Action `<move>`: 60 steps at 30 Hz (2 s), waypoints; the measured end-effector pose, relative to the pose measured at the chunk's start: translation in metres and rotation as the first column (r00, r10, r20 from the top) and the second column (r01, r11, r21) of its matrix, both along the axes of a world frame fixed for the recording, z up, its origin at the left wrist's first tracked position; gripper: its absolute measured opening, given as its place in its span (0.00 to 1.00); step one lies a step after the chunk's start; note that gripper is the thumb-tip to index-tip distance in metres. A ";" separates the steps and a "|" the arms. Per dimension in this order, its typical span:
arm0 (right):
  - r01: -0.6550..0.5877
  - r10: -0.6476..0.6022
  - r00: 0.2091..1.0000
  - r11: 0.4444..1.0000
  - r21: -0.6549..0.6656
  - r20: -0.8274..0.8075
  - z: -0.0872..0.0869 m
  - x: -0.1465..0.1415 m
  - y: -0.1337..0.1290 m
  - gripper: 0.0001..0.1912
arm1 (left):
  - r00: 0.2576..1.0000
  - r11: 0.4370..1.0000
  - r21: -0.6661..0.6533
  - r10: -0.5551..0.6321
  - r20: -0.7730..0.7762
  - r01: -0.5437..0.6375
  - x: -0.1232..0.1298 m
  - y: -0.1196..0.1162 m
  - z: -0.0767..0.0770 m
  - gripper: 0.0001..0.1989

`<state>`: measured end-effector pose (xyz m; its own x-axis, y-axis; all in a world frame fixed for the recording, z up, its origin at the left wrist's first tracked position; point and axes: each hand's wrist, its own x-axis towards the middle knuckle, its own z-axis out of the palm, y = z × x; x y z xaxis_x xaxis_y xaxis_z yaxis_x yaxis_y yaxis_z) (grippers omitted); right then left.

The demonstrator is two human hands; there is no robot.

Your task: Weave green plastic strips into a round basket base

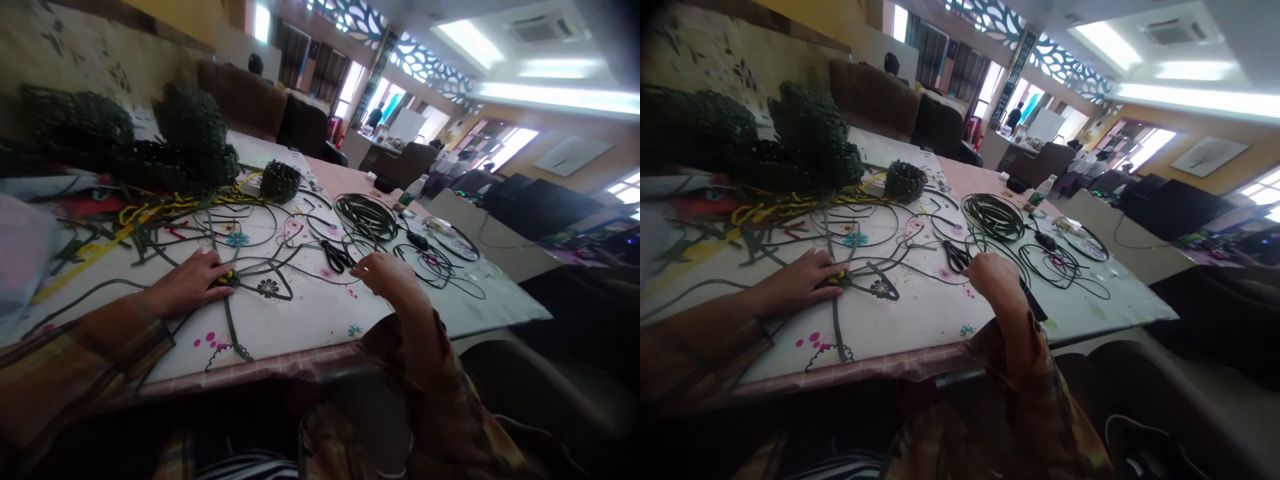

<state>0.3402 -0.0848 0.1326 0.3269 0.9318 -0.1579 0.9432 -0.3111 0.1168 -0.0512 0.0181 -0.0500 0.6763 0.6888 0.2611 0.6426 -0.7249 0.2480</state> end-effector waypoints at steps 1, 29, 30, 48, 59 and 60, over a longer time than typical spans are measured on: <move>-0.059 0.058 0.998 0.997 0.044 0.015 0.007 -0.011 -0.007 0.11 | 1.000 1.000 0.006 -0.004 -0.008 0.004 0.000 0.000 0.000 0.36; -0.675 0.678 0.717 0.733 0.081 -0.162 -0.082 -0.163 0.083 0.14 | 0.996 0.997 -0.069 -0.015 0.084 0.021 0.008 -0.017 0.021 0.35; -0.658 0.659 0.730 0.749 0.070 -0.182 -0.083 -0.163 0.077 0.14 | 0.997 0.997 -0.079 -0.018 0.080 0.024 0.007 -0.018 0.022 0.34; -0.660 0.677 0.646 0.727 0.186 -0.352 -0.127 -0.134 0.057 0.11 | 0.998 0.997 -0.062 0.041 0.047 -0.038 0.004 -0.020 0.011 0.39; -0.708 0.706 0.599 0.688 0.161 -0.378 -0.125 -0.131 0.058 0.15 | 1.000 1.000 -0.018 -0.003 0.029 0.003 0.001 -0.019 0.010 0.34; -0.709 0.705 0.603 0.688 0.156 -0.373 -0.125 -0.131 0.058 0.15 | 0.999 1.000 0.013 -0.008 0.034 0.007 0.001 -0.019 0.008 0.33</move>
<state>0.2089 -0.0265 0.0071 -0.5210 0.8449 -0.1215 0.8320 0.4708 -0.2935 -0.0501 -0.0007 -0.0423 0.6721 0.6802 0.2926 0.6284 -0.7330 0.2606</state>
